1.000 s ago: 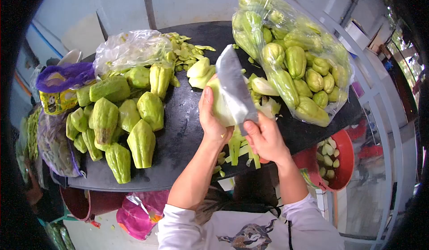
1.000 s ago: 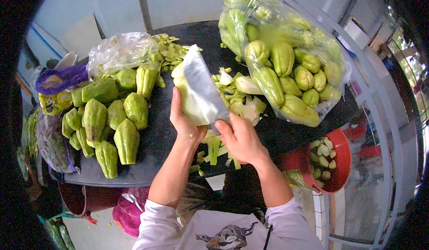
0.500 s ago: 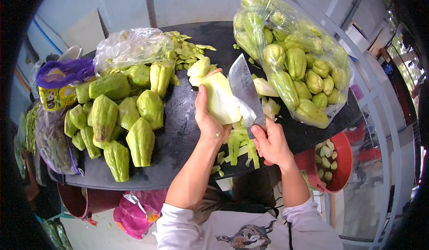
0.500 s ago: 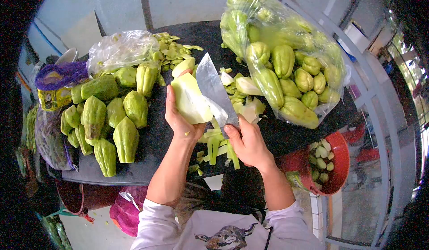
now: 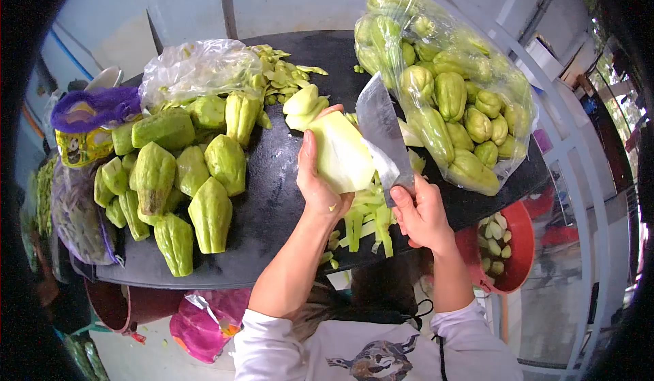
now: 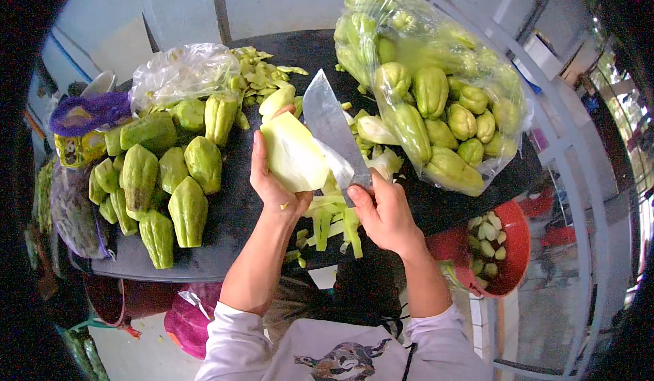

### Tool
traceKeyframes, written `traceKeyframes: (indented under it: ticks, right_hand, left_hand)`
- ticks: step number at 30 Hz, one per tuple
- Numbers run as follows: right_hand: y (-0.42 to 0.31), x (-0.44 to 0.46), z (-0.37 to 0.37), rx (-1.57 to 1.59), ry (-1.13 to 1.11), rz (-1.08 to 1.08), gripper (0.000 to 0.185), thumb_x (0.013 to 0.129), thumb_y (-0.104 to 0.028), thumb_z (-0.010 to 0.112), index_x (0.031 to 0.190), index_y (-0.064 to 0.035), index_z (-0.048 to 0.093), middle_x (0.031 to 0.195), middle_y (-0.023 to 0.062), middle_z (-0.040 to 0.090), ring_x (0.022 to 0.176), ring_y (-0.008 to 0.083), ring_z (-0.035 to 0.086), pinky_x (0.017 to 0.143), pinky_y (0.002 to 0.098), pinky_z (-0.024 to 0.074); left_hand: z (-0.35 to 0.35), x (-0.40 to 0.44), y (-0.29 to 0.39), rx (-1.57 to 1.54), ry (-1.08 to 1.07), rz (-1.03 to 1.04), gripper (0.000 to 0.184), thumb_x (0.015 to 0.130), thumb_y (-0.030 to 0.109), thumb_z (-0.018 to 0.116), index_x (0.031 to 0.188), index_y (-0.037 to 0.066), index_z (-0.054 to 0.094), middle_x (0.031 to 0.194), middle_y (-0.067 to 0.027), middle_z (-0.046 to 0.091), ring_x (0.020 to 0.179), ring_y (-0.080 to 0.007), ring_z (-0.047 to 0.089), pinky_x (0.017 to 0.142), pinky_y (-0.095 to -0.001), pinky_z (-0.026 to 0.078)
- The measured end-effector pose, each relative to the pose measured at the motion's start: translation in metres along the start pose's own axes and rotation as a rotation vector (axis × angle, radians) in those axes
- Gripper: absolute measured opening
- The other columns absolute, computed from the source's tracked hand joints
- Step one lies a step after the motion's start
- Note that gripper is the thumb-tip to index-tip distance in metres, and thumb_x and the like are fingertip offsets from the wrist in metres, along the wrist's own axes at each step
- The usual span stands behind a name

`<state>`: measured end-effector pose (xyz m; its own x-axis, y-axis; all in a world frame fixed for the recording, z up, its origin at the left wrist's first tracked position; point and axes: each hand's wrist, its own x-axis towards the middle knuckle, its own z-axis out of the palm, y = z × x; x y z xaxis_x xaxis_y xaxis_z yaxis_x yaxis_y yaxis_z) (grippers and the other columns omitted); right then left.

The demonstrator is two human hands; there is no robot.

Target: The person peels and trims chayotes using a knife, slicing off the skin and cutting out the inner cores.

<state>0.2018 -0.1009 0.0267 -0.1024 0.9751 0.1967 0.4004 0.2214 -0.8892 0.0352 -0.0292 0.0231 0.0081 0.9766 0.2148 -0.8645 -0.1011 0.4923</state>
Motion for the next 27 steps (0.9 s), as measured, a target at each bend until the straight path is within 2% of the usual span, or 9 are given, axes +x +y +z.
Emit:
traceKeyframes:
  ticks: [6, 14, 24, 26, 27]
  right_hand:
    - [0.004, -0.004, 0.003, 0.035, -0.011, 0.058, 0.024, 0.101, -0.024, 0.056, 0.101, -0.0004, 0.055, 0.059, 0.0043, 0.056, 0.048, 0.0117, 0.052, 0.047, 0.0302, 0.0421]
    - [0.003, 0.001, 0.012, 0.153, -0.044, 0.057, 0.024, 0.103, -0.026, 0.053, 0.105, -0.0021, 0.055, 0.058, -0.0004, 0.052, 0.045, 0.0068, 0.047, 0.041, 0.0261, 0.0376]
    - [0.005, 0.008, 0.022, 0.297, -0.09, 0.018, 0.029, 0.104, -0.028, 0.05, 0.118, -0.0022, 0.052, 0.059, -0.0023, 0.047, 0.044, 0.0055, 0.044, 0.039, 0.0238, 0.0377]
    - [0.004, 0.009, 0.021, 0.309, -0.098, 0.014, 0.03, 0.104, -0.028, 0.05, 0.119, -0.0022, 0.052, 0.059, -0.0021, 0.048, 0.044, 0.0055, 0.044, 0.039, 0.024, 0.038]
    - [0.001, 0.009, 0.02, 0.307, -0.11, 0.033, 0.031, 0.104, -0.029, 0.05, 0.119, -0.0021, 0.052, 0.06, -0.002, 0.048, 0.044, 0.0056, 0.045, 0.039, 0.0242, 0.0381]
  left_hand:
    - [-0.001, -0.002, -0.001, -0.011, -0.032, -0.002, 0.059, 0.097, 0.049, 0.048, 0.131, 0.0, 0.05, 0.105, -0.0107, 0.064, 0.09, -0.018, 0.064, 0.079, -0.0307, 0.053]
    - [0.007, -0.007, -0.009, -0.022, -0.019, -0.035, 0.057, 0.098, 0.047, 0.048, 0.13, 0.0, 0.051, 0.112, -0.0108, 0.062, 0.098, -0.0182, 0.062, 0.087, -0.0314, 0.05]
    - [0.002, -0.008, -0.012, 0.018, -0.058, -0.04, 0.058, 0.098, 0.047, 0.047, 0.131, -0.001, 0.05, 0.115, -0.0126, 0.063, 0.1, -0.02, 0.063, 0.088, -0.0326, 0.05]
    - [-0.004, -0.009, -0.018, 0.063, -0.06, -0.104, 0.061, 0.096, 0.054, 0.046, 0.137, 0.009, 0.049, 0.121, -0.0089, 0.063, 0.108, -0.025, 0.062, 0.095, -0.0409, 0.049]
    - [-0.004, -0.009, -0.017, 0.065, -0.062, -0.102, 0.061, 0.096, 0.054, 0.046, 0.137, 0.009, 0.049, 0.121, -0.0089, 0.063, 0.108, -0.025, 0.062, 0.095, -0.0409, 0.049]
